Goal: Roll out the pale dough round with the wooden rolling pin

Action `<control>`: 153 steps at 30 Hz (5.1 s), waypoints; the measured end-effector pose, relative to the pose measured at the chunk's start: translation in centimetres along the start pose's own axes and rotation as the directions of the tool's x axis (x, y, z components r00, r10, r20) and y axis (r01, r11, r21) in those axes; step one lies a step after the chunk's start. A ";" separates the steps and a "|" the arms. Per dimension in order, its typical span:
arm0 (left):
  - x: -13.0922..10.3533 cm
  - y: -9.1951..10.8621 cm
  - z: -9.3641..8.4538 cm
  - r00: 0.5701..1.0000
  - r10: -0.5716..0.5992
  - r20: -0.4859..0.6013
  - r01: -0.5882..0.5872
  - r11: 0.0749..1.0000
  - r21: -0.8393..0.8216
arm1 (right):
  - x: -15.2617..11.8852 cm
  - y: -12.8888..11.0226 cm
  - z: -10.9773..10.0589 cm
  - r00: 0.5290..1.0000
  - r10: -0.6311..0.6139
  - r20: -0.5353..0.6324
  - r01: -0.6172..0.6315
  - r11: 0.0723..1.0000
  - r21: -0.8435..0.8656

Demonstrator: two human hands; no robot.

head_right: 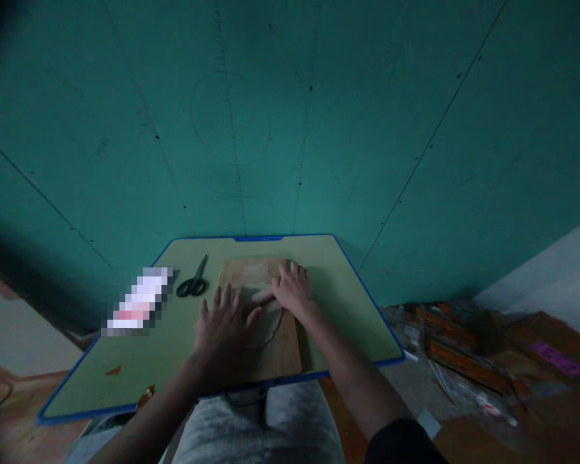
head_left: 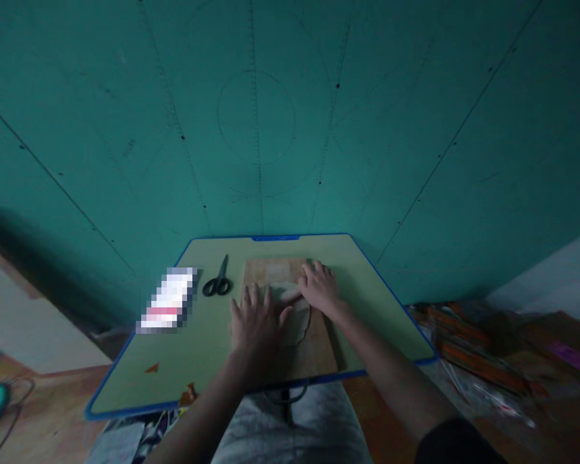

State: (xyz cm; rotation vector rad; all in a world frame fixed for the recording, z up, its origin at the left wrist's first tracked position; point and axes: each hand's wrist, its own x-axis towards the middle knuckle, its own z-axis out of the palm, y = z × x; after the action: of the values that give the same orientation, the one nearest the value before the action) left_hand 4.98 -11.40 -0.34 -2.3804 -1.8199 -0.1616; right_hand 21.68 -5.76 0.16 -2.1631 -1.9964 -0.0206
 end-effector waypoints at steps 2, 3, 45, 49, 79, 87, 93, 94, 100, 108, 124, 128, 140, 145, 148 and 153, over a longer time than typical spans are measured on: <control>-0.2 0.0 0.0 1.000 -0.009 -0.008 0.008 1.000 -0.028 | 0.0 -0.1 -0.1 1.000 0.017 0.022 -0.017 1.000 0.010; -0.1 0.0 0.0 1.000 -0.017 -0.007 0.016 0.999 -0.052 | 0.2 -0.2 -0.1 0.999 0.014 0.036 -0.014 1.000 0.019; -5.1 3.9 1.4 0.935 0.338 -0.108 -0.355 0.903 -0.243 | 2.2 -1.3 0.9 0.965 -0.183 0.188 0.150 0.973 0.175; -5.0 3.1 1.2 0.937 0.345 -0.044 -0.342 0.888 -0.308 | 3.0 -3.9 0.8 0.952 -0.230 0.200 0.210 0.971 0.119; -5.3 5.2 -0.1 0.927 0.353 -0.123 -0.371 0.829 -0.419 | 2.4 -1.4 1.3 0.969 -0.141 0.202 0.111 0.982 0.153; -5.5 1.7 1.1 0.945 0.321 -0.053 -0.316 0.864 -0.392 | 2.9 -4.5 1.2 0.967 -0.214 0.137 0.199 0.973 0.117; -6.5 -1.3 1.0 0.955 0.281 -0.095 -0.296 0.871 -0.393 | 3.5 -7.3 2.0 0.958 -0.274 0.085 0.259 0.953 0.156; -6.6 -1.8 1.0 0.953 0.284 -0.105 -0.303 0.874 -0.380 | 3.3 -7.2 1.9 0.957 -0.278 0.084 0.262 0.951 0.162; -6.2 -5.0 1.6 0.960 0.249 -0.130 -0.279 0.897 -0.342 | -0.6 -2.6 1.0 0.945 -0.324 0.045 0.315 0.938 0.147; -4.7 -6.7 2.3 0.977 0.097 -0.192 -0.171 0.890 -0.423 | -8.4 2.1 2.1 0.917 -0.318 -0.240 0.358 0.923 0.145; -4.7 -5.7 3.1 0.959 -0.038 -0.280 -0.138 0.802 -0.581 | -12.0 2.6 3.1 0.901 -0.211 -0.379 0.363 0.846 0.391; -4.8 -6.0 3.4 0.964 -0.075 -0.254 -0.102 0.780 -0.617 | -12.2 2.7 3.0 0.907 -0.165 -0.387 0.337 0.834 0.436; -4.7 -5.8 3.5 0.983 -0.076 -0.166 -0.037 0.805 -0.592 | -12.2 2.7 3.1 0.942 0.034 -0.334 0.176 0.798 0.577; -4.7 -5.8 3.4 0.989 -0.071 -0.132 -0.024 0.796 -0.605 | -12.2 2.7 2.9 0.931 0.034 -0.363 0.196 0.793 0.577; -4.8 -5.9 3.4 0.991 -0.056 -0.119 -0.028 0.790 -0.612 | -12.1 2.7 2.8 0.929 0.024 -0.370 0.207 0.794 0.571; -4.9 -5.9 3.7 0.985 -0.047 -0.168 -0.068 0.786 -0.615 | -12.1 2.8 2.8 0.925 0.014 -0.379 0.220 0.794 0.567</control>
State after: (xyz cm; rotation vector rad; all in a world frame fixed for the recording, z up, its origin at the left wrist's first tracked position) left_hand -2.01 -13.87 -4.54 -2.6476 -1.8697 -1.0958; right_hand 23.02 -17.41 -4.74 -1.5078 -1.6118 0.1634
